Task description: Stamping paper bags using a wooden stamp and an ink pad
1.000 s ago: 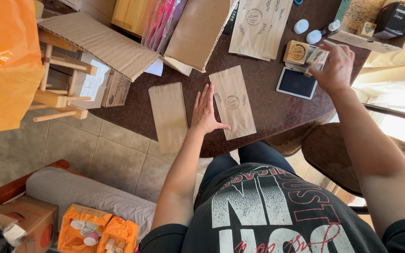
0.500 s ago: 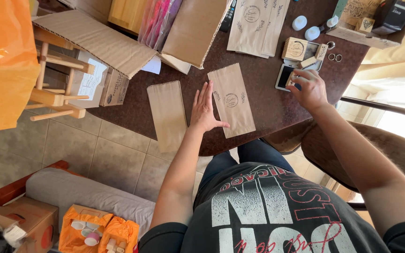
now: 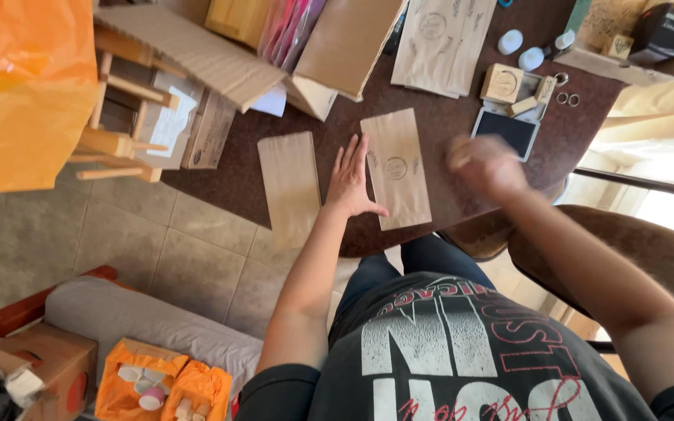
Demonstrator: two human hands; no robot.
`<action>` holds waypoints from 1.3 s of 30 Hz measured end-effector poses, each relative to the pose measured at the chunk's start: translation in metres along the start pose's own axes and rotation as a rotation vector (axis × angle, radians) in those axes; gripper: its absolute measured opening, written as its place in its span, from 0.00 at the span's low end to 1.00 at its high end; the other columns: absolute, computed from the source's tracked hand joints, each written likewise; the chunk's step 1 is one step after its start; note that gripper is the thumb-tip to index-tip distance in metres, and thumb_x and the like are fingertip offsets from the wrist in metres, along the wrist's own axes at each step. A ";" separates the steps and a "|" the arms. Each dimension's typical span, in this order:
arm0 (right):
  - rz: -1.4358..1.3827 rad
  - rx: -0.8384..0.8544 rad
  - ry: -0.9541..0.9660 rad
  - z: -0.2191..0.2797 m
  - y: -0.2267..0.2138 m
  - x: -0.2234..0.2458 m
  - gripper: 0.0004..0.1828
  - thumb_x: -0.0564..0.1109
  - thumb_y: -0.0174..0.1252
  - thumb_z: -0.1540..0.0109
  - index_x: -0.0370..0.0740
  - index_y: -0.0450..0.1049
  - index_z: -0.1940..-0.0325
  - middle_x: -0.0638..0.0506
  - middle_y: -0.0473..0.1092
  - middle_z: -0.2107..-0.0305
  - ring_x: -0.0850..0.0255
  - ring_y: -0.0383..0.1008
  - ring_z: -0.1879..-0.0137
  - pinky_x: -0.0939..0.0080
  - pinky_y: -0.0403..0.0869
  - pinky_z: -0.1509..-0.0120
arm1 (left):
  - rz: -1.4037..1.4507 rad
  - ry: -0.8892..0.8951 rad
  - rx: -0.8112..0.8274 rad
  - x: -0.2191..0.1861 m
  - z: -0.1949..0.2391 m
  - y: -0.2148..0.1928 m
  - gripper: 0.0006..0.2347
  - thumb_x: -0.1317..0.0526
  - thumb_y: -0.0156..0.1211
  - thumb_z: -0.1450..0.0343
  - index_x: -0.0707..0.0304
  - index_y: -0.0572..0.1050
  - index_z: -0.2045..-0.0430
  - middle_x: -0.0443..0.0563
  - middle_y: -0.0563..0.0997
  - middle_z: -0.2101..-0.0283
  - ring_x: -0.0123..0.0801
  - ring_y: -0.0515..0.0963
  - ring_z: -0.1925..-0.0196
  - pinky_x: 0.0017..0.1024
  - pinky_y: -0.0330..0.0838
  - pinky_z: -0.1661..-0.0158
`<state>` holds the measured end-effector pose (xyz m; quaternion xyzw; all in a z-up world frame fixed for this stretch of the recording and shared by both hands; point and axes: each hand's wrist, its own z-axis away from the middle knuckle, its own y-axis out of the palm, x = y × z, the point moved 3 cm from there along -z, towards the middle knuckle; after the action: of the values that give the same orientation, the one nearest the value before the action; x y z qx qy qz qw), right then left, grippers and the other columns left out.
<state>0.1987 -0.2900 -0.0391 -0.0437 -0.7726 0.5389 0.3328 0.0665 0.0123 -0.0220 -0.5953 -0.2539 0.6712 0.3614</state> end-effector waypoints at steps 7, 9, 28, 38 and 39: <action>-0.242 0.079 -0.393 -0.055 0.047 0.123 0.16 0.44 0.42 0.27 0.31 0.73 0.55 0.40 0.75 0.51 0.40 0.76 0.41 0.45 0.76 0.41 | -0.008 0.010 0.002 0.006 0.001 0.004 0.76 0.41 0.84 0.66 0.66 0.33 0.27 0.57 0.42 0.21 0.47 0.38 0.20 0.47 0.32 0.23; -0.074 0.209 -0.464 -0.053 0.067 0.114 0.15 0.46 0.43 0.29 0.32 0.70 0.51 0.44 0.72 0.46 0.46 0.72 0.36 0.50 0.76 0.39 | -0.005 0.007 0.012 0.006 0.000 0.004 0.76 0.41 0.84 0.66 0.66 0.32 0.27 0.57 0.42 0.21 0.47 0.37 0.19 0.47 0.31 0.23; -0.201 -0.240 0.305 -0.020 -0.033 0.092 0.14 0.47 0.77 0.45 0.45 0.80 0.60 0.56 0.79 0.55 0.57 0.77 0.48 0.59 0.77 0.45 | 0.014 -0.003 0.022 0.002 0.002 0.004 0.76 0.43 0.85 0.66 0.65 0.32 0.26 0.56 0.41 0.21 0.47 0.36 0.19 0.47 0.31 0.24; -0.612 -0.583 1.010 0.129 -0.050 0.053 0.20 0.36 0.76 0.42 0.31 0.77 0.49 0.37 0.74 0.46 0.54 0.77 0.47 0.63 0.77 0.41 | 0.091 0.023 0.011 0.001 -0.001 0.000 0.74 0.44 0.86 0.64 0.68 0.35 0.27 0.64 0.42 0.22 0.54 0.40 0.21 0.55 0.35 0.25; -0.627 -0.596 1.041 0.130 -0.051 0.058 0.19 0.35 0.75 0.42 0.31 0.77 0.49 0.37 0.74 0.46 0.55 0.77 0.48 0.61 0.78 0.41 | 0.138 0.019 -0.021 0.000 -0.004 -0.002 0.71 0.43 0.85 0.62 0.70 0.39 0.27 0.68 0.43 0.23 0.57 0.43 0.21 0.58 0.38 0.26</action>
<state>0.0956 -0.3911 0.0057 -0.1613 -0.6033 0.0897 0.7759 0.0705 0.0132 -0.0213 -0.6213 -0.2158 0.6863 0.3106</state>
